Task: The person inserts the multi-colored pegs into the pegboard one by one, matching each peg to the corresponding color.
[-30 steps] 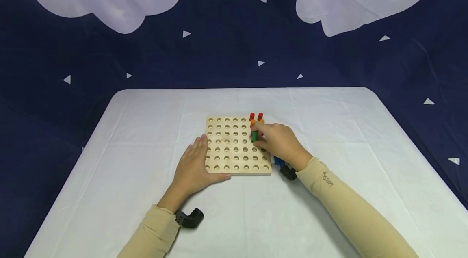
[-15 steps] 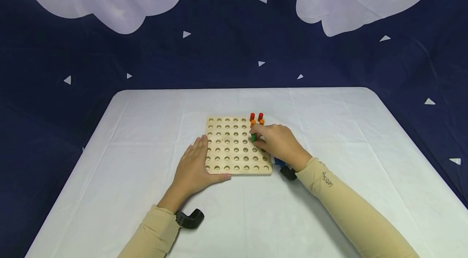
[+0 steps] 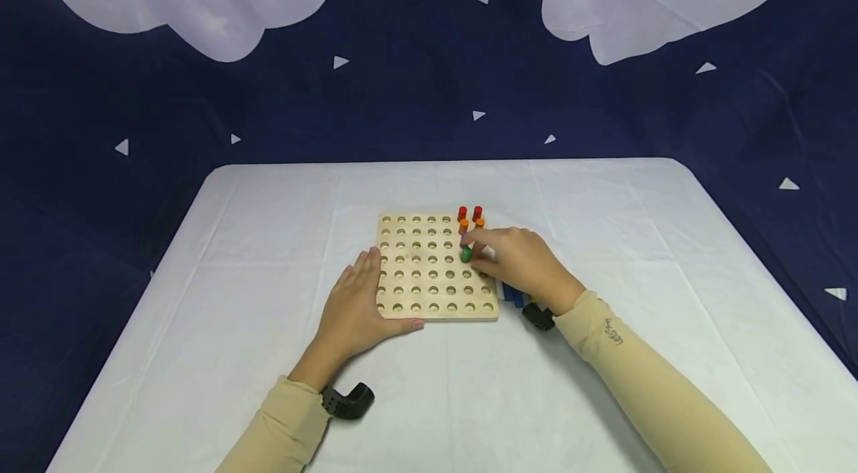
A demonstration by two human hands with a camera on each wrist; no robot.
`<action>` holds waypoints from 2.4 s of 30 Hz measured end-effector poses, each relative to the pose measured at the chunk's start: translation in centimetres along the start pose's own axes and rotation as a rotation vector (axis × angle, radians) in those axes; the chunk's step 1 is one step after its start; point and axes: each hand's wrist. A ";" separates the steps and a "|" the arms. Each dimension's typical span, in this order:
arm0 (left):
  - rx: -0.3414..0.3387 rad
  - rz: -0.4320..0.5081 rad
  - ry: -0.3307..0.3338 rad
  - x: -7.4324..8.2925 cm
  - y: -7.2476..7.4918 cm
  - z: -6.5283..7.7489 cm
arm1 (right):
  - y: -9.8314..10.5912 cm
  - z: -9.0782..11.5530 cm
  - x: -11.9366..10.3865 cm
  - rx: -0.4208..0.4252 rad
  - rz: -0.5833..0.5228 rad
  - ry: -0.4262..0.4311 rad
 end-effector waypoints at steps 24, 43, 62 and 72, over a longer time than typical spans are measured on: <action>-0.008 -0.003 -0.001 0.0 0.3 -0.1 | 4.6 7.3 6.0 -0.308 -0.199 -0.357; -0.015 -0.003 0.003 0.1 0.3 0.0 | 3.3 7.8 6.7 -0.201 -0.179 -0.326; -0.011 -0.002 0.007 0.1 0.1 -0.1 | 2.4 5.5 6.0 -0.063 -0.267 -0.324; -0.020 -0.001 0.011 0.0 0.1 -0.1 | 1.3 2.9 3.8 -0.071 -0.328 -0.308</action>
Point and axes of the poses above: each hand's wrist, its own z-axis away from the middle knuckle, its own y-axis out of the back of the hand, x = y × z, and after that the axes turned 1 degree about y, right-handed
